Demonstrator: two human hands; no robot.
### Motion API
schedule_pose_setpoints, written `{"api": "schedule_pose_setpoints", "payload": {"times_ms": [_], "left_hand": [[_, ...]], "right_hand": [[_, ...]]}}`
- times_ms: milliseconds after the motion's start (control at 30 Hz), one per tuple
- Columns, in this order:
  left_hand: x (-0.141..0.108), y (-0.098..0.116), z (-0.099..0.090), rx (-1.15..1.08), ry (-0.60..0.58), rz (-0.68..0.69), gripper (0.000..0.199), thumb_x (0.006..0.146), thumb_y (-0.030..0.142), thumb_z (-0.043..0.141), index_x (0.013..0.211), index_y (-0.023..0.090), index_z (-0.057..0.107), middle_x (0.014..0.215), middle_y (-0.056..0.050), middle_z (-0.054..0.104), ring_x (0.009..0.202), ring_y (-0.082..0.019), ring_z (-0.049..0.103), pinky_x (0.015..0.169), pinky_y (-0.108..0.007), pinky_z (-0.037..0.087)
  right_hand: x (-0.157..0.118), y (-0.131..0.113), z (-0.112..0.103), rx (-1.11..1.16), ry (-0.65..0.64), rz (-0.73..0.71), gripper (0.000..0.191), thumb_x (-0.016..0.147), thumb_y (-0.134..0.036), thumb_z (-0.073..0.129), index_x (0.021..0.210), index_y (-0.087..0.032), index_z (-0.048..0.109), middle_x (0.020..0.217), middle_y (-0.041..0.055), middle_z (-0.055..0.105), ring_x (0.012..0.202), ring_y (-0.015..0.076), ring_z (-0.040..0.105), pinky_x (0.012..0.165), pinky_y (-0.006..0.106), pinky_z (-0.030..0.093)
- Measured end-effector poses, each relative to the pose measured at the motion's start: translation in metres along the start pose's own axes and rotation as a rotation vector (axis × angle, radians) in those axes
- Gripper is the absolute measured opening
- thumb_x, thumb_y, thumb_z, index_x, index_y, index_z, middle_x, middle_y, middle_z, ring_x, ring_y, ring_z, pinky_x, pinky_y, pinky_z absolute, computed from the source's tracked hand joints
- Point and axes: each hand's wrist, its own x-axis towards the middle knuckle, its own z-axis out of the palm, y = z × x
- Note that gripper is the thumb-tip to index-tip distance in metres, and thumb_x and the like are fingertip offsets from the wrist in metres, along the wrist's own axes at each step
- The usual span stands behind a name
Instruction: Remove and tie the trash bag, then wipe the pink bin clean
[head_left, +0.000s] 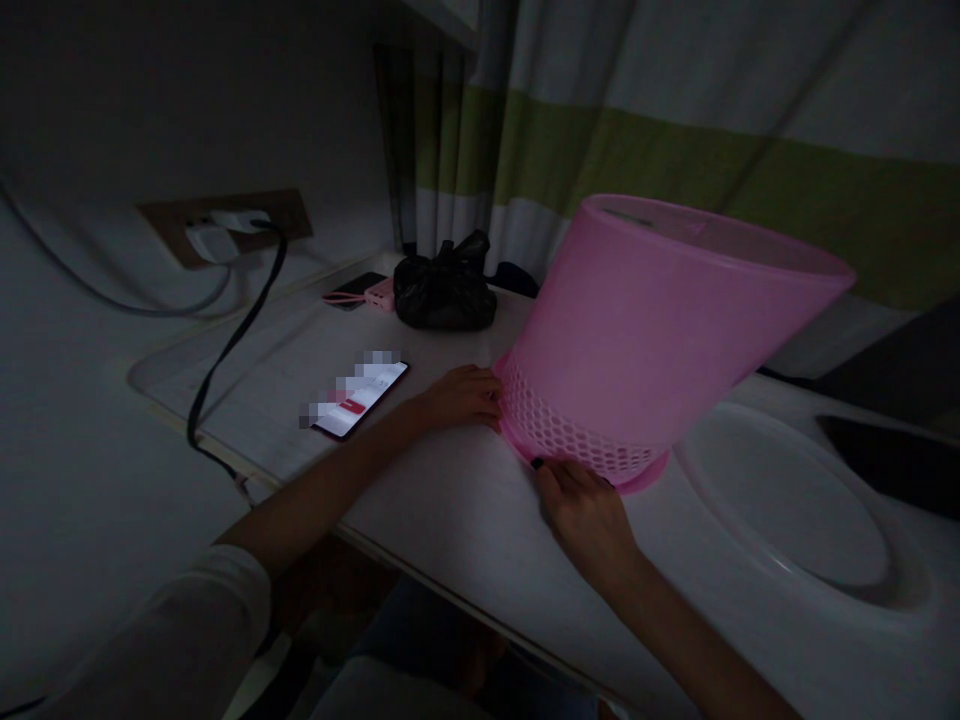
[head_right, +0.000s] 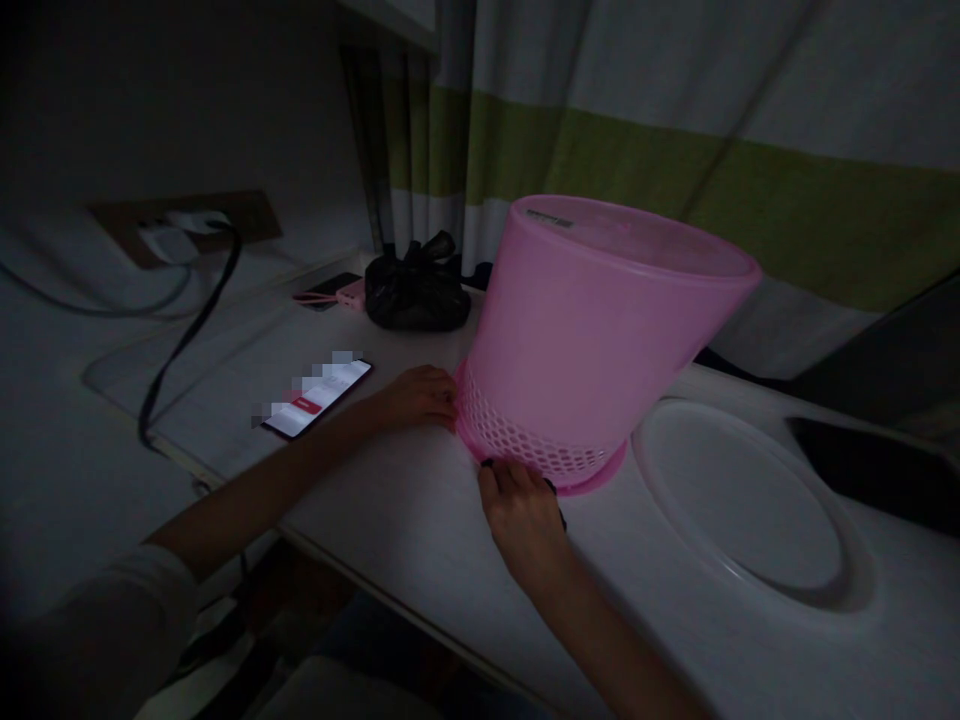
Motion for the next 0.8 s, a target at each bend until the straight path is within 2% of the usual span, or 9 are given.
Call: {"api": "schedule_pose_setpoints", "payload": {"times_ms": [233,467,567,667,800], "left_hand": [[-0.004,-0.014,-0.002,0.062,0.024,-0.055,0.018,0.079,0.043,0.061,0.087,0.03,0.069,0.09,-0.001,0.062,0.088,-0.016,0.051,0.075,-0.028,0.032],[-0.006,-0.018,-0.004,0.178,-0.031,-0.111,0.016,0.082,0.041,0.059,0.091,0.031,0.068,0.085,0.0,0.062,0.086,-0.016,0.052,0.074,-0.029,0.031],[-0.005,-0.012,-0.005,0.231,-0.054,-0.107,0.02,0.084,0.043,0.056,0.094,0.029,0.066,0.086,-0.001,0.062,0.086,-0.017,0.053,0.075,-0.03,0.032],[-0.004,-0.001,-0.007,0.257,-0.049,-0.048,0.027,0.085,0.047,0.053,0.091,0.024,0.065,0.087,-0.003,0.063,0.085,-0.017,0.054,0.074,-0.03,0.033],[0.002,0.025,-0.008,0.244,0.031,0.057,0.024,0.09,0.039,0.048,0.095,0.021,0.062,0.091,-0.003,0.064,0.085,-0.016,0.055,0.074,-0.029,0.034]], "right_hand": [[-0.003,0.008,0.001,0.014,0.007,-0.012,0.018,0.078,-0.001,0.05,0.082,-0.015,0.06,0.079,0.0036,0.065,0.074,0.0174,0.055,0.064,0.028,0.039],[-0.014,0.025,0.001,0.033,0.022,-0.066,0.022,0.078,-0.002,0.047,0.089,-0.015,0.06,0.085,0.005,0.066,0.077,0.0165,0.056,0.068,0.027,0.04],[-0.015,0.025,0.0,0.039,0.038,-0.058,0.022,0.076,0.0,0.048,0.086,-0.015,0.061,0.082,0.0044,0.066,0.076,0.0168,0.056,0.067,0.027,0.04],[-0.012,0.021,0.0,0.031,0.025,-0.051,0.022,0.075,0.0,0.048,0.082,-0.016,0.06,0.079,0.0038,0.066,0.073,0.0168,0.055,0.065,0.028,0.039],[-0.008,0.017,0.001,0.025,0.034,-0.028,0.02,0.075,-0.001,0.048,0.079,-0.016,0.059,0.078,0.0041,0.065,0.073,0.0176,0.054,0.065,0.029,0.038]]}}
